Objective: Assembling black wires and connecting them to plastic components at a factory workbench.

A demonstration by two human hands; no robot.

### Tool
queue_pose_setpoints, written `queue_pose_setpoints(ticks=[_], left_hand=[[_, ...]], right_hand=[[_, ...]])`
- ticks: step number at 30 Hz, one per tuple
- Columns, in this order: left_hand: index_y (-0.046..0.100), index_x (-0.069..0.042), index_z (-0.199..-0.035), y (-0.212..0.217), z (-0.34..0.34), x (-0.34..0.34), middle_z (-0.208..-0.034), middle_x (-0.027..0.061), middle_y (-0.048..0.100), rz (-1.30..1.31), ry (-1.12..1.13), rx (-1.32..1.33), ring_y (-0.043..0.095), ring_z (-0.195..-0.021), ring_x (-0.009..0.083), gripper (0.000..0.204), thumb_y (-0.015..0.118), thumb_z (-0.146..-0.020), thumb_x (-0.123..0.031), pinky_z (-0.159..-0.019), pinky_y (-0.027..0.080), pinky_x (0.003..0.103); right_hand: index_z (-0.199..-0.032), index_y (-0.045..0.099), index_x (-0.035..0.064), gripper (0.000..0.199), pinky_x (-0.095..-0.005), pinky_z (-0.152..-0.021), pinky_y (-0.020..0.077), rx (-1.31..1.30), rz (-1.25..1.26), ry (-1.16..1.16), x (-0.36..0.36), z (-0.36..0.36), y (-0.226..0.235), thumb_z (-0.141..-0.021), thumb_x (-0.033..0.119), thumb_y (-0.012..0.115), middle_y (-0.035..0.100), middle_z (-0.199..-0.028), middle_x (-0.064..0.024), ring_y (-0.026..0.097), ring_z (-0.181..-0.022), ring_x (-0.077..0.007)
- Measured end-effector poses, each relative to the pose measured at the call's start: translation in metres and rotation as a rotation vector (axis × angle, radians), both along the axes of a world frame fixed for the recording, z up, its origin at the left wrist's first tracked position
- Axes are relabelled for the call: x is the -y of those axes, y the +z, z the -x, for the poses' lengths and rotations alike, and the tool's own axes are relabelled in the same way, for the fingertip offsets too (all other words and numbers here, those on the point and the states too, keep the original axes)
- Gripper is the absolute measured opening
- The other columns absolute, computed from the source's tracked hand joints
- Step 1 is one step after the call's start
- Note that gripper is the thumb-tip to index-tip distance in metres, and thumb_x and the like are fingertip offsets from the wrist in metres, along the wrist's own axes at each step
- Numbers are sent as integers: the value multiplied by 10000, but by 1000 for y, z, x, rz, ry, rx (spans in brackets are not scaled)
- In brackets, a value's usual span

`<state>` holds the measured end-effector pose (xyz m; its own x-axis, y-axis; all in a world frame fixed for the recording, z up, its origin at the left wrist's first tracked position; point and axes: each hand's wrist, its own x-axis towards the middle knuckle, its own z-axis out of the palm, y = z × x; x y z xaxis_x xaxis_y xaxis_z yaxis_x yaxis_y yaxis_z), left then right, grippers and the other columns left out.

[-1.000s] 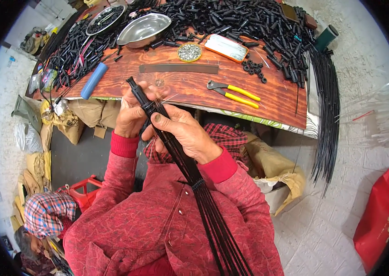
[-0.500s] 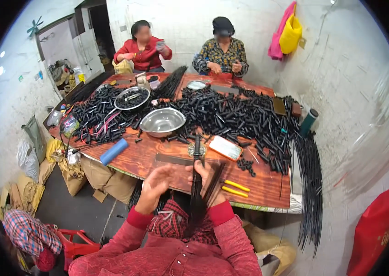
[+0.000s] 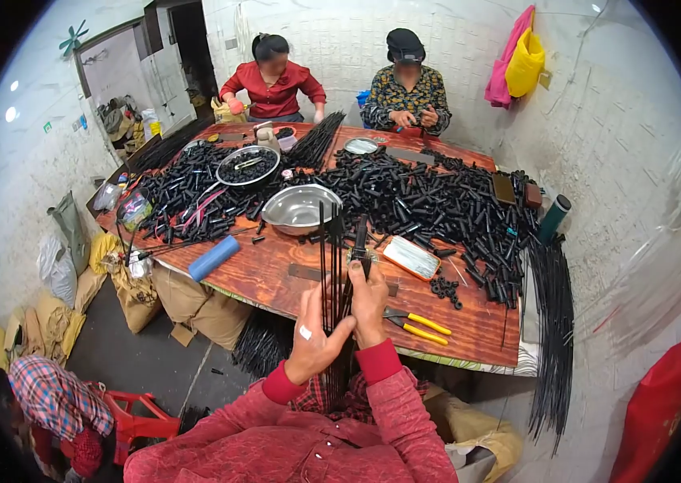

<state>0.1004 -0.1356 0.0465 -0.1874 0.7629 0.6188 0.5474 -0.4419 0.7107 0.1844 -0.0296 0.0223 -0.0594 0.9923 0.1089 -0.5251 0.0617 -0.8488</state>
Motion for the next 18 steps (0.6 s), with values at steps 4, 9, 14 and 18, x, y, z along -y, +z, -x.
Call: queue_pose_setpoints(ticks=[4,9,14,18], left_hand=[[541,28,-1368,10,10,-20,-1144,190,553,-41,103,-59,560,-1095,359,447,639,-944,-73,-929,478,444],[546,20,-1375,21,20,-28,-1184,150,559,5,-59,109,600,-1066,257,409,627,-994,-107,-929,499,357],[578,5,-1324,40,28,-34,-1154,170,586,-13,115,-100,602,-1056,311,466,725,-936,-206,-888,492,402],[642,-25,-1223,56,39,-41,-1036,184,669,-46,142,-218,642,-940,366,400,751,-876,-192,-785,491,465]], right_hand=[[-1125,684,22,157,-236,-741,475,83,-75,-120,3,8,4,-1045,139,616,674,-944,29,569,-828,-55],[-1176,681,-12,197,-254,-773,505,150,-165,-123,13,19,9,-1046,119,613,709,-996,-4,598,-877,-74],[-1266,678,-6,258,-261,-797,523,118,-170,-129,15,32,8,-1031,79,611,722,-1021,-24,610,-909,-72],[-1243,655,-20,231,-255,-822,519,273,-240,-151,26,31,16,-1060,94,573,699,-1064,-20,609,-929,-75]])
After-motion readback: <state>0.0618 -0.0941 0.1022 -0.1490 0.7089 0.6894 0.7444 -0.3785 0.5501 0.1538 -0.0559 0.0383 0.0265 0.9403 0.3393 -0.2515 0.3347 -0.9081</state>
